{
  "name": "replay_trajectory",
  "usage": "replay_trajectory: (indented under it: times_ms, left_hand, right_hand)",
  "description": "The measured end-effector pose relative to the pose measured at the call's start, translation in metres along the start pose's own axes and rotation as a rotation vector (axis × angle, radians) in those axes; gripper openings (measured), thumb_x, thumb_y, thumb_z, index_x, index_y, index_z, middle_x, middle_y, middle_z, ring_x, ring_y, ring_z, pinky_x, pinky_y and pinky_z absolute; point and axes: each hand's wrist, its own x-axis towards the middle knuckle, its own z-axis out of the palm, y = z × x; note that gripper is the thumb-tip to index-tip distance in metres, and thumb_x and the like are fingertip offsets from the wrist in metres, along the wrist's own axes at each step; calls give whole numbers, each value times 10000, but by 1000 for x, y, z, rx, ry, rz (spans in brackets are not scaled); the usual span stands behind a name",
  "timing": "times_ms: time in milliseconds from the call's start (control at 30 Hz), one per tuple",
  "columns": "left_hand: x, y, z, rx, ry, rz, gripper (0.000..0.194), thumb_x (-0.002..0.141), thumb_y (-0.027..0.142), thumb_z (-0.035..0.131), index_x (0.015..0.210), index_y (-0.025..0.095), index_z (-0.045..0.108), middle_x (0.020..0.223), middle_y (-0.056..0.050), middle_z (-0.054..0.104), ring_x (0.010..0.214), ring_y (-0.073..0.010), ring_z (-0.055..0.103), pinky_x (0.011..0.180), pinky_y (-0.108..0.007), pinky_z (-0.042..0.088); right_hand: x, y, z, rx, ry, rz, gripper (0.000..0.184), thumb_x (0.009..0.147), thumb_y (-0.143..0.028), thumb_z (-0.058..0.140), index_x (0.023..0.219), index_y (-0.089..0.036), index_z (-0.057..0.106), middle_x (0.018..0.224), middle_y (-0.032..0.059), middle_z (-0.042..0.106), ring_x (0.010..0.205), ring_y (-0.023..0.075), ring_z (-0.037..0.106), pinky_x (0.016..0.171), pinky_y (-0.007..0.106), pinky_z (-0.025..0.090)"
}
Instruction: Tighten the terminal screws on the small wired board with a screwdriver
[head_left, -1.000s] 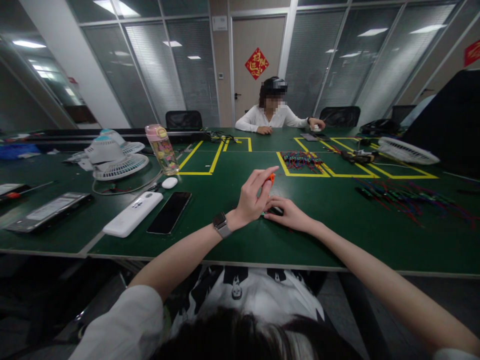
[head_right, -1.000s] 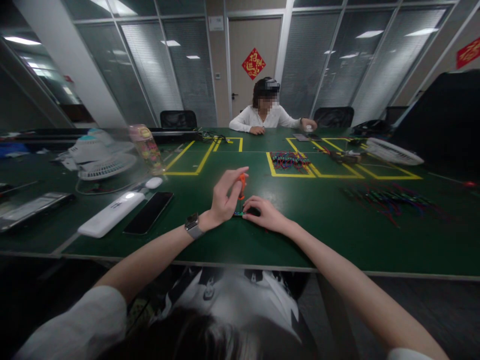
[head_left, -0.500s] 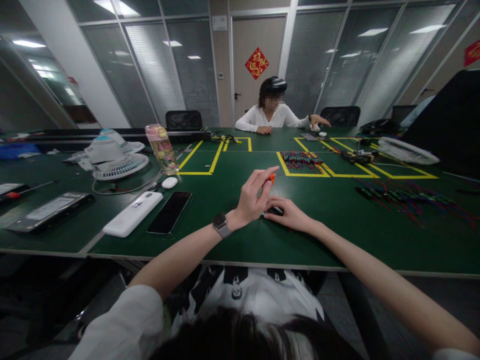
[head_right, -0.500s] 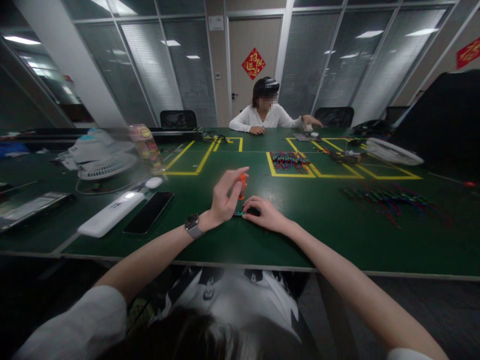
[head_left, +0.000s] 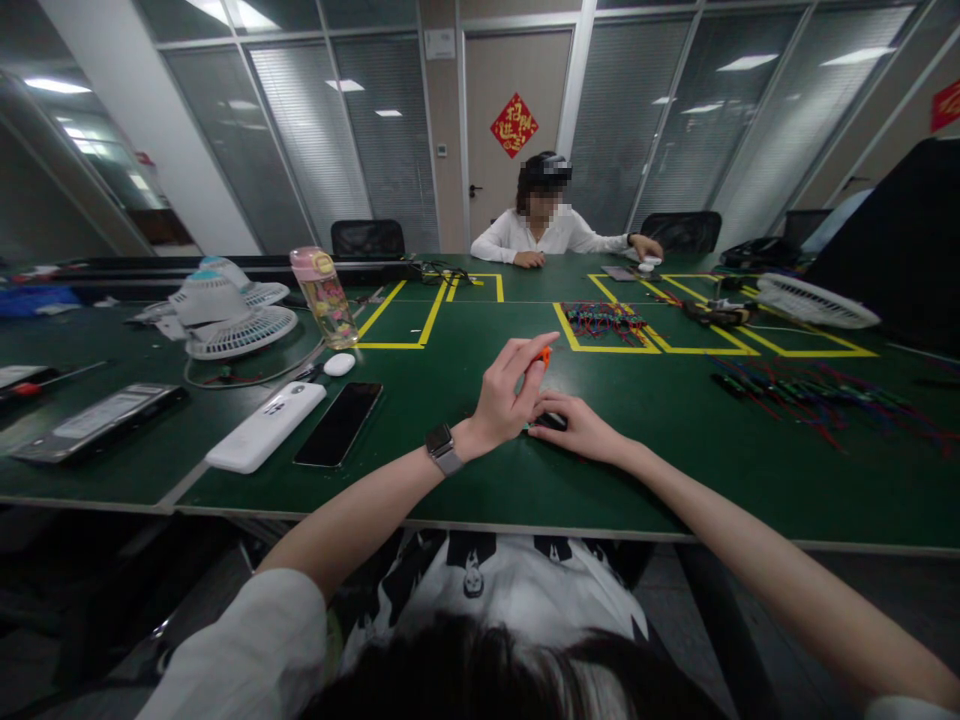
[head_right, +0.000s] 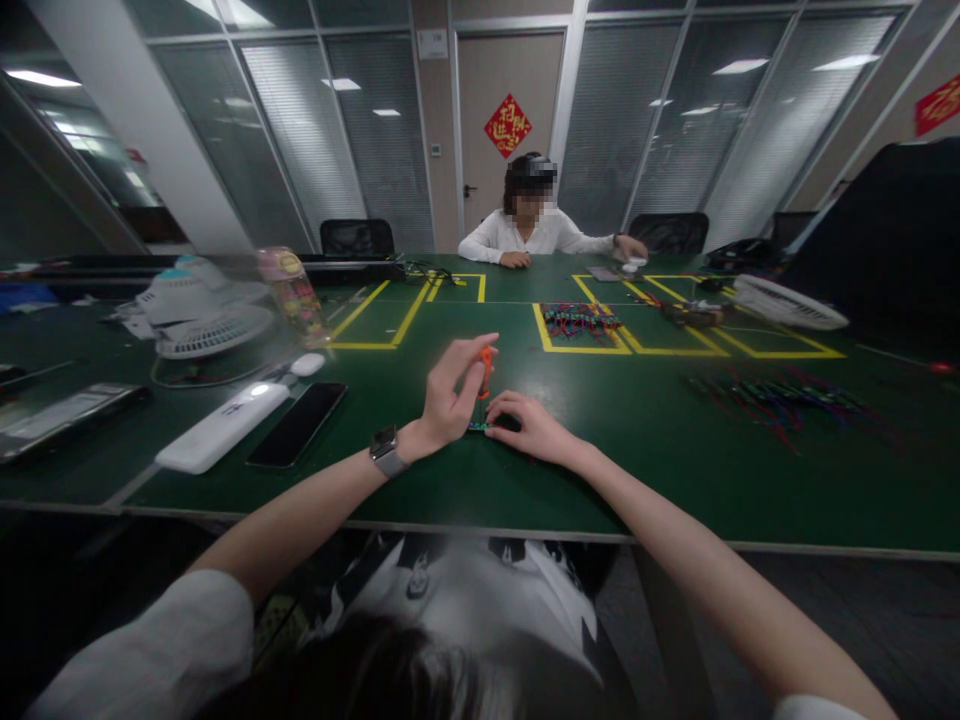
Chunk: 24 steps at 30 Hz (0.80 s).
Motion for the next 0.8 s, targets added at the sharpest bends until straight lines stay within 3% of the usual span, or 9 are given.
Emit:
replay_trajectory:
  times_ms: [800]
  left_hand:
    - [0, 0, 0, -6, 1, 22, 312, 959, 189, 375, 1227, 150, 529, 1001, -75, 604, 893, -133, 567, 807, -274, 476]
  right_hand:
    - [0, 2, 1, 4, 0, -14, 96, 829, -259, 649, 882, -183, 676, 967, 67, 673, 920, 208, 636, 856, 336, 487]
